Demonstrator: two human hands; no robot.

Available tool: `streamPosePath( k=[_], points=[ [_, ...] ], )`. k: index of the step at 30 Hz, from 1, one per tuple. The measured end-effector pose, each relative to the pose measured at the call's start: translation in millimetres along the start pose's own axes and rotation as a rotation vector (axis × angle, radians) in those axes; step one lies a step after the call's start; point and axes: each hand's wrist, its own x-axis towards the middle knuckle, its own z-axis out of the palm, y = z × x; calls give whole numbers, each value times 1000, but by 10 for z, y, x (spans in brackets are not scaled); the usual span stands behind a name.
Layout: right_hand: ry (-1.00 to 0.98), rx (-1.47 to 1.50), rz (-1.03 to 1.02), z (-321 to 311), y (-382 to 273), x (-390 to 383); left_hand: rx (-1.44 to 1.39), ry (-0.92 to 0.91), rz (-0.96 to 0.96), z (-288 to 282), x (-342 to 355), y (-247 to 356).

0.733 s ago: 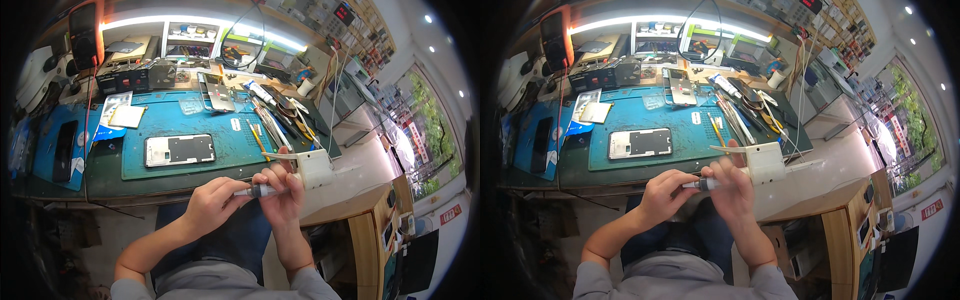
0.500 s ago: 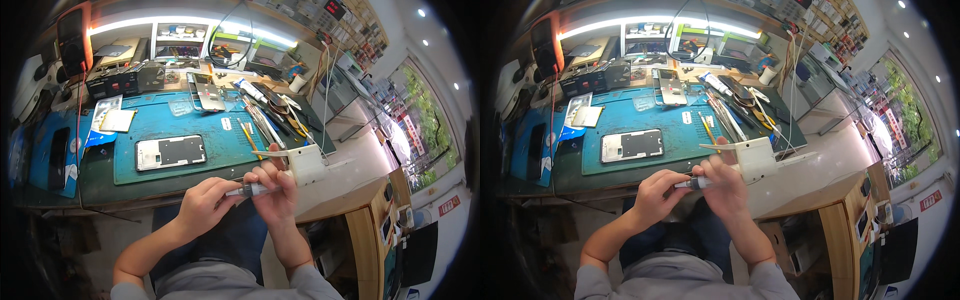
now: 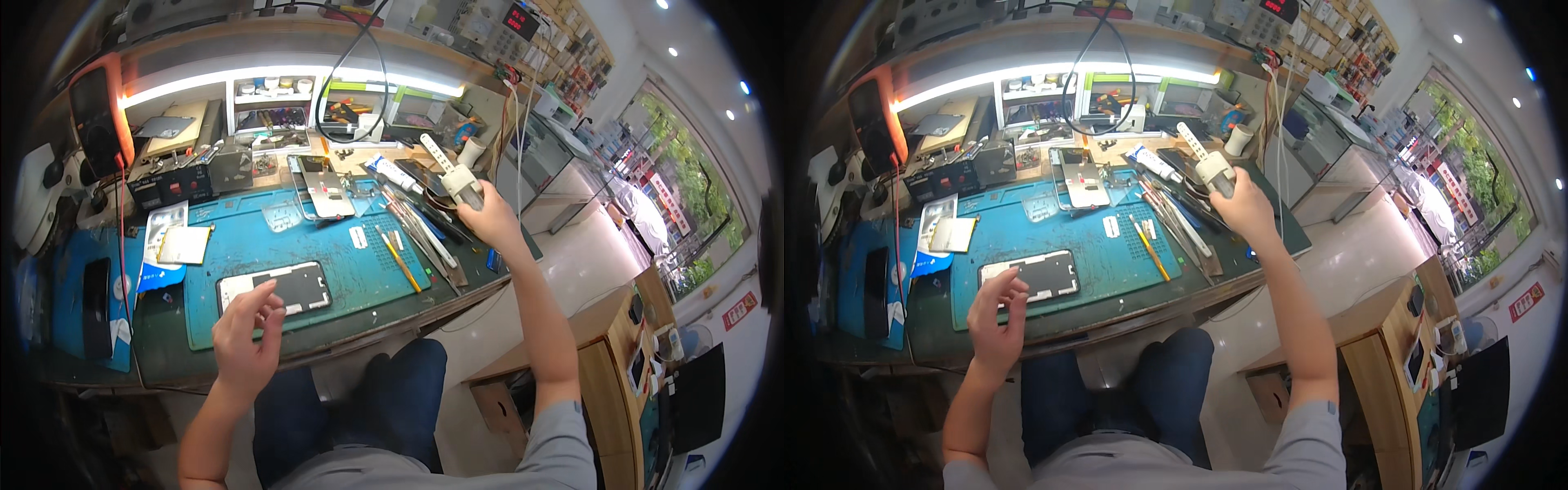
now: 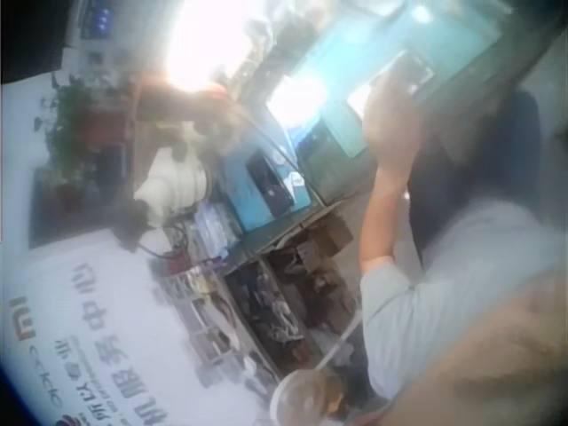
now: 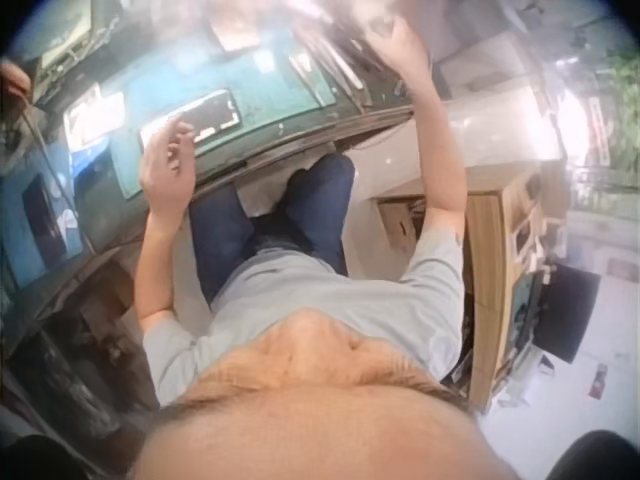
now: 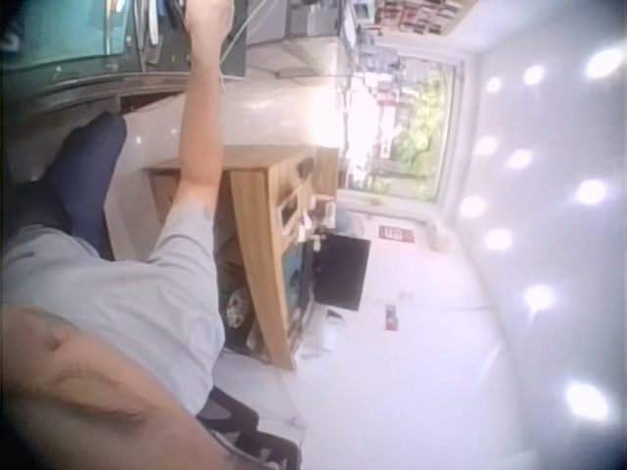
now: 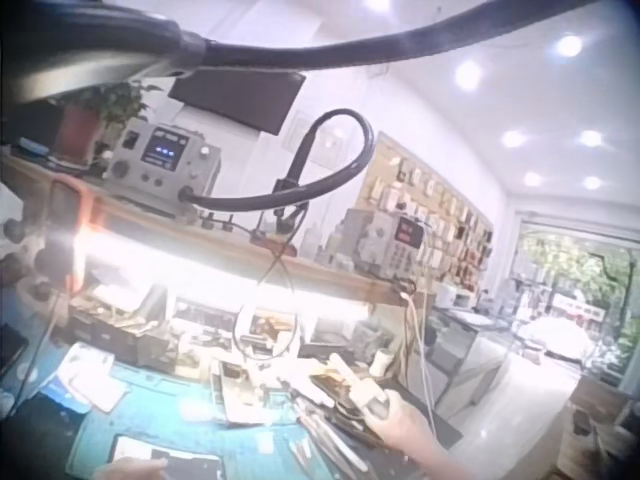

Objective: The person works on a disassembled smartphone at a cluttered workbench. They peel a protective film from a battery, place the battery into the phone chassis, and then use a pencil and a cotton swab to clean the interior surfaces of the phone's back cover.

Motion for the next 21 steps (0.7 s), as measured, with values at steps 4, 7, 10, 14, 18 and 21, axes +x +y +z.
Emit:
streamPosePath(
  k=[4,7,10,14,18,21],
  points=[
    [16,-100,-289,268,289,812,38,10,-34,-28,-65,-7],
    [-157,-152,-359,406,369,1233,16,-33,-60,-57,-96,-19],
    [-198,-113,-325,621,407,1446,24,-62,-53,-61,-90,-25],
    [-227,-132,-220,763,575,1633,18,-101,-51,-44,-86,-35],
    [-188,-385,-86,650,152,1870,76,-120,-56,-62,-132,-50],
    [-101,-222,-340,864,70,2174,113,-104,-73,-15,-188,-43]
  ],
)
